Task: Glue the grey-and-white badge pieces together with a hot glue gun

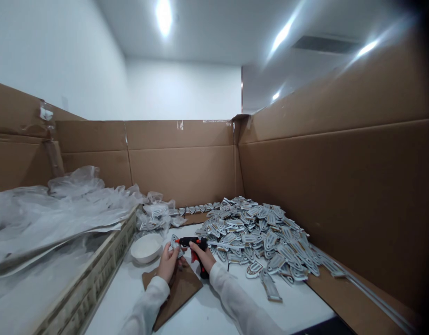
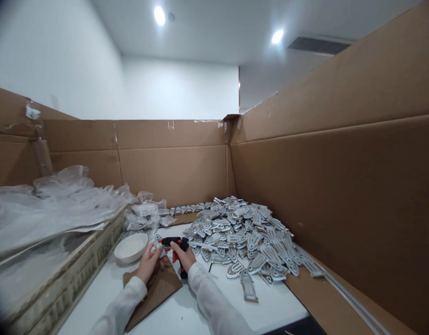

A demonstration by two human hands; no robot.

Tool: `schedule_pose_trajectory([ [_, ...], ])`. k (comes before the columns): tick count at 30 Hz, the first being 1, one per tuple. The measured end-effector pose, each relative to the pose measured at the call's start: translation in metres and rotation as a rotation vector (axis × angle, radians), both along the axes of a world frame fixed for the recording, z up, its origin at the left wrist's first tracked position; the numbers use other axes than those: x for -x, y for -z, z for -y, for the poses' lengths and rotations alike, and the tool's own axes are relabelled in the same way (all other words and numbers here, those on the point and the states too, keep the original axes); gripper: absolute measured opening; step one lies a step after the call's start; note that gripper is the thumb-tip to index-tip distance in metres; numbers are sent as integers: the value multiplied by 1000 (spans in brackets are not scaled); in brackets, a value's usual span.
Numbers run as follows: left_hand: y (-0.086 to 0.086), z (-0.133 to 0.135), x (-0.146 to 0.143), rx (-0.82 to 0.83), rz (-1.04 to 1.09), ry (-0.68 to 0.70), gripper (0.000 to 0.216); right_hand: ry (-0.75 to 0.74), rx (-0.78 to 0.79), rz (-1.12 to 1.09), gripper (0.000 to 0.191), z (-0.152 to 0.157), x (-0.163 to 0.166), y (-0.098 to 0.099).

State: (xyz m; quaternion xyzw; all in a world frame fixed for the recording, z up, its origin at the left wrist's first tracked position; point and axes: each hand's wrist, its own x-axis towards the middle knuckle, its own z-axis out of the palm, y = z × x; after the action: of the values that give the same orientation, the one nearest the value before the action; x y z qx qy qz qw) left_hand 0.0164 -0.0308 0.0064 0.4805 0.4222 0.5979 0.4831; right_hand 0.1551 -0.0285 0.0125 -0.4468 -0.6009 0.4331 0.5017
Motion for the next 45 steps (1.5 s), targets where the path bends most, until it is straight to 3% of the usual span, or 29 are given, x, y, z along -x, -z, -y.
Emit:
schedule_pose_trajectory([
  [39,-1,2,-2,13,-9,-37,58,12,8,28,51,7,2,-7],
  [42,-1,3,-3,7,7,-45,53,74,-12,8,51,3,1,-5],
  [45,-1,3,-2,-15,-15,-87,48,245,12,-59,48,-2,-2,-5],
])
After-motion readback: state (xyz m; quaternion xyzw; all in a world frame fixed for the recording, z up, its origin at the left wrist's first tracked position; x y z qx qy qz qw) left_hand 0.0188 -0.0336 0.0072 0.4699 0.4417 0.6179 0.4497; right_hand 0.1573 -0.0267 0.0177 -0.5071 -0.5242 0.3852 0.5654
